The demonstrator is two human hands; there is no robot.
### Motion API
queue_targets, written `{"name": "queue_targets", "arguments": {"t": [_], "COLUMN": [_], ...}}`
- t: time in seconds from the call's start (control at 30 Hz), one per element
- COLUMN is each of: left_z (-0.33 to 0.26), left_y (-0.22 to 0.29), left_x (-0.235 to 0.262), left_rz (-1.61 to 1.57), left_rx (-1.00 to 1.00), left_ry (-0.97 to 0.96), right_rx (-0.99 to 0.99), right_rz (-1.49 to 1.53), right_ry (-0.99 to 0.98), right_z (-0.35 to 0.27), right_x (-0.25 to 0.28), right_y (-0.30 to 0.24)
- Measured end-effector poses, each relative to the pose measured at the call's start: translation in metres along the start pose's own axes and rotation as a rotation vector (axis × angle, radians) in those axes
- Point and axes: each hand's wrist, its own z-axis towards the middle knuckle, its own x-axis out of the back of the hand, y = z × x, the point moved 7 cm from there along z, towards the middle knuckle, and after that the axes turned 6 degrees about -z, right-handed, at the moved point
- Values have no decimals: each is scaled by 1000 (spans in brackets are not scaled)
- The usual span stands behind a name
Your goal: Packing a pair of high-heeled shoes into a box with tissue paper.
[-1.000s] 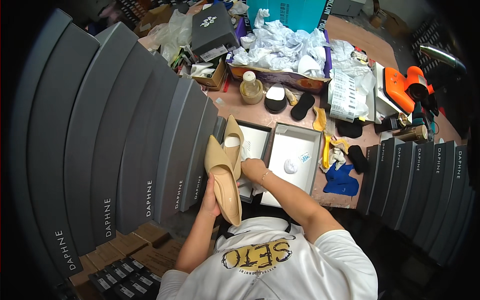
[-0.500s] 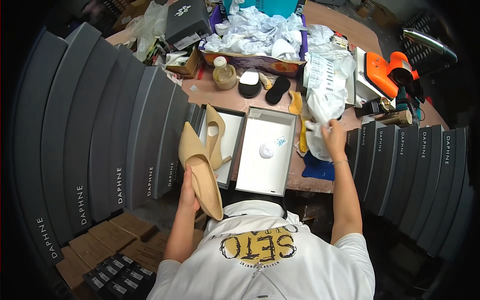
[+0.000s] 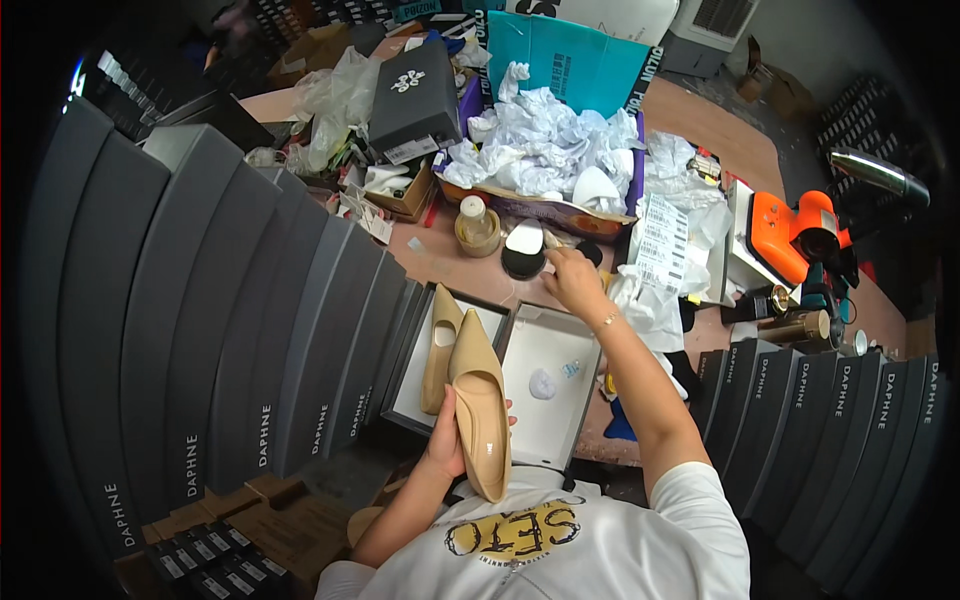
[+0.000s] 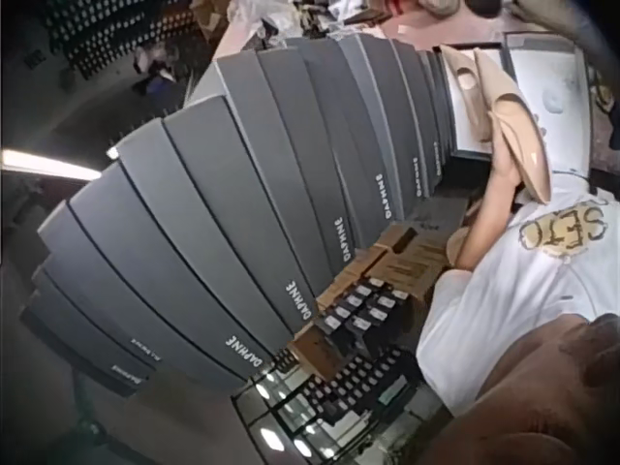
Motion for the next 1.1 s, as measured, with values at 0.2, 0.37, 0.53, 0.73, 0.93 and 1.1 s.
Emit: {"name": "queue_targets", "arguments": {"t": [0.2,0.37,0.53,0.73,0.93,1.1], "left_z": [11,35,42,44,45,37], "left_y": [10,4,7,-14,-58,-52], "left_x": [-16,-10,-17,-43,-26,-45], "left_rz": [44,-133,-142,26,83,115], "left_rx": [-28,52,42,2,5,96], "left_ry": [-7,31,23,-19,42,16], "right_rx": [23,61,279,-57,-366,-170], "right_rz": [-225,-178,385,541,522,420], "right_ry": [-246,-125,50,-323,-120,-310], "right_z": [67,60,-12,-118,-171,-202], "right_x": [-100,-89,56,59,49,56], "right_y": [25,46,-59,-102,-82,-101]}}
